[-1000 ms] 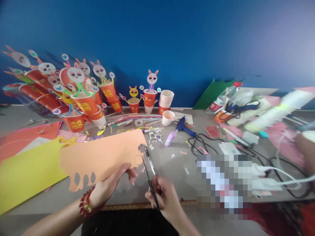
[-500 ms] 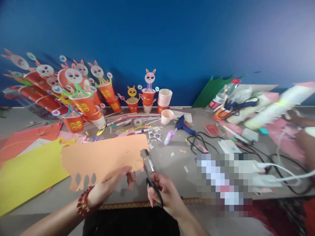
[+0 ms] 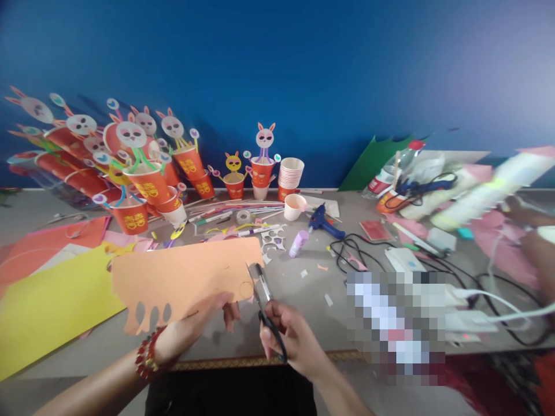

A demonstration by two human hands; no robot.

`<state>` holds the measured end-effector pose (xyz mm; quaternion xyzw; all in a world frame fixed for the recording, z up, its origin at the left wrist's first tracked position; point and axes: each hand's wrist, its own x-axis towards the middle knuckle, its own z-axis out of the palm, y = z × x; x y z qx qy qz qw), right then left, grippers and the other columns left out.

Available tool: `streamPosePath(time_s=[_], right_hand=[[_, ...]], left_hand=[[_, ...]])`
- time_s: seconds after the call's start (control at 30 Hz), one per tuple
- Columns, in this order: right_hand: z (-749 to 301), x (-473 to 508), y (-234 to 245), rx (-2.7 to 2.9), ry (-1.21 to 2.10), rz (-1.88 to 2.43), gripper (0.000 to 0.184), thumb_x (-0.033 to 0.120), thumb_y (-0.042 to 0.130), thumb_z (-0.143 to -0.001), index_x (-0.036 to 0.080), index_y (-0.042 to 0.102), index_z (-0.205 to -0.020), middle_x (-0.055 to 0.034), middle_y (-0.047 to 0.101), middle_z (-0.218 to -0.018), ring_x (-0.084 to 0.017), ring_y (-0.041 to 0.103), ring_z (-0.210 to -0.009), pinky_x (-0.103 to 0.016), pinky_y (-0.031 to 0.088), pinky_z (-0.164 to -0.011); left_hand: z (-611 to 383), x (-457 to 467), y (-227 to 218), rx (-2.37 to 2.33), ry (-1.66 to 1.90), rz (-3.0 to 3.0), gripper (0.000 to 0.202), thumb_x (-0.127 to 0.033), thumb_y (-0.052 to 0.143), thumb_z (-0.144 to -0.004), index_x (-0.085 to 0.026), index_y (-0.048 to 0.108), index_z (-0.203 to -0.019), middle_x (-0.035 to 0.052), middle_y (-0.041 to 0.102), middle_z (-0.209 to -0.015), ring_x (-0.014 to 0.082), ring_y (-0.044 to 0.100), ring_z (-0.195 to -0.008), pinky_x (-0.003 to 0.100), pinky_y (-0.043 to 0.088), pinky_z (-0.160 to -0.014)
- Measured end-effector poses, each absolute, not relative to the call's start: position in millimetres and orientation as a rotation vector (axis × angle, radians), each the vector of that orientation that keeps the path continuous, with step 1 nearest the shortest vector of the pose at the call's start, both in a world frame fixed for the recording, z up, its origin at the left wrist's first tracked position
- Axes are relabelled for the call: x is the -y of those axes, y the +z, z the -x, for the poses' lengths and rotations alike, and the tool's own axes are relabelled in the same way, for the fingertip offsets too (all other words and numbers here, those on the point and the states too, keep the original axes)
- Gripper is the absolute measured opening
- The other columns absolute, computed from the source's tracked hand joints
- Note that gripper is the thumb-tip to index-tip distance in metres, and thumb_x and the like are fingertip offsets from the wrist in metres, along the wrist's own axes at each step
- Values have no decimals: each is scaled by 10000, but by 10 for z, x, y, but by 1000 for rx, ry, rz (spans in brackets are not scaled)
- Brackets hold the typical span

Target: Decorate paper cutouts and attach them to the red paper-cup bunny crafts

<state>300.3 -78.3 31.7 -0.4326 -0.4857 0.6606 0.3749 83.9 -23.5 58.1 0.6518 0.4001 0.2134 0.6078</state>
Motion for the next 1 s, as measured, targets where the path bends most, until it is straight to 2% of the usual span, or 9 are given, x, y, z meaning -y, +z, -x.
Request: streamPosePath(time_s=[0.33, 1.0], right_hand=[[-2999, 750, 302, 1240, 1694, 1109, 583, 732, 685, -729, 212, 423, -761, 46, 515, -540, -76, 422, -432, -207, 327, -455], [-3034, 730, 305, 1237, 1729, 1214, 664, 804, 690, -625, 226, 374, -707, 83, 448, -499, -51, 347, -390, -189, 257, -397]], left_hand=[[-846, 205, 561, -908, 478, -1495, 543, -531, 250, -1003, -177, 625, -835, 42, 682, -714, 187, 641, -799, 291, 470, -891], [-735, 170, 474, -857, 490, -1519, 546, -505, 270, -1028, -170, 672, -874, 35, 701, -733, 182, 645, -809, 298, 445, -914]])
